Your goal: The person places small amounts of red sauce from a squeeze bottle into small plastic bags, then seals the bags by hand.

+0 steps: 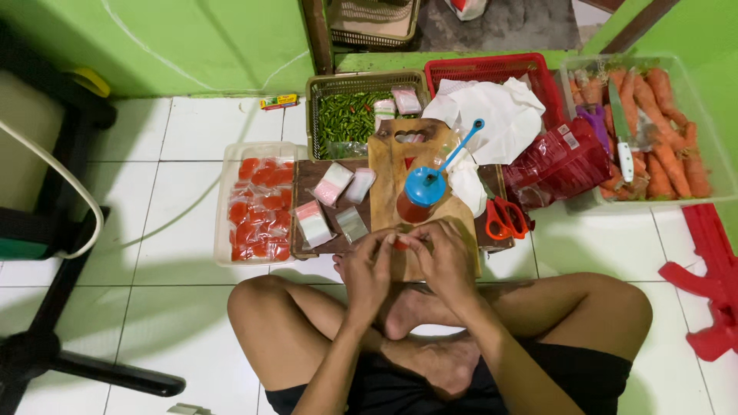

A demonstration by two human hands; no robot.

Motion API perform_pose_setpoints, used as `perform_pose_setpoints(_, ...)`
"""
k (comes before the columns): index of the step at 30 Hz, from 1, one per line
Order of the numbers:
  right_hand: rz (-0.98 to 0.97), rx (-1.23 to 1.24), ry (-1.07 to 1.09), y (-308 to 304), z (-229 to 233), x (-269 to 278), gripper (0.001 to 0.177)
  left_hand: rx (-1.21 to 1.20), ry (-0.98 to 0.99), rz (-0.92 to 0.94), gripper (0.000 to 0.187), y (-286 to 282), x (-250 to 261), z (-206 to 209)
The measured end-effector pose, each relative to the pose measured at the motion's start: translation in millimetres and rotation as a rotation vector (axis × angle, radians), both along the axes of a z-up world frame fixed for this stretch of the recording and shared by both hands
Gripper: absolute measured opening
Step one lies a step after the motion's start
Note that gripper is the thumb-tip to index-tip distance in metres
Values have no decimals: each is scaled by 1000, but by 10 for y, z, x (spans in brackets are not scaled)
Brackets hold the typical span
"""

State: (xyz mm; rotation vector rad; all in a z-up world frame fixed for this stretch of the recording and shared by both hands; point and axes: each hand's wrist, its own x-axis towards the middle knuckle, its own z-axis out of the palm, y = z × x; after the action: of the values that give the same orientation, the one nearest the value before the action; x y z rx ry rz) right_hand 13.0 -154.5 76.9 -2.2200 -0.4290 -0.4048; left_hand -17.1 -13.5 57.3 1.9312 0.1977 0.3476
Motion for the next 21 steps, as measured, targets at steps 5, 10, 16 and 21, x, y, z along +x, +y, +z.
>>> perform_pose_setpoints(5,-109,116,136,268,-218,-39,26,-276,28,65,19,152,24,-119)
perform_pose_setpoints(10,9,171,288,656,-38,21,12,-325,-46,185,27,345,-30,53)
perform_pose_setpoints(16,3,327,635,1211,-92,475,30,-247,-159,529,27,533,-37,-65)
perform_pose_setpoints(21,165,-408,-5,1009,-394,621,15,-468,-74,432,19,637,34,-307)
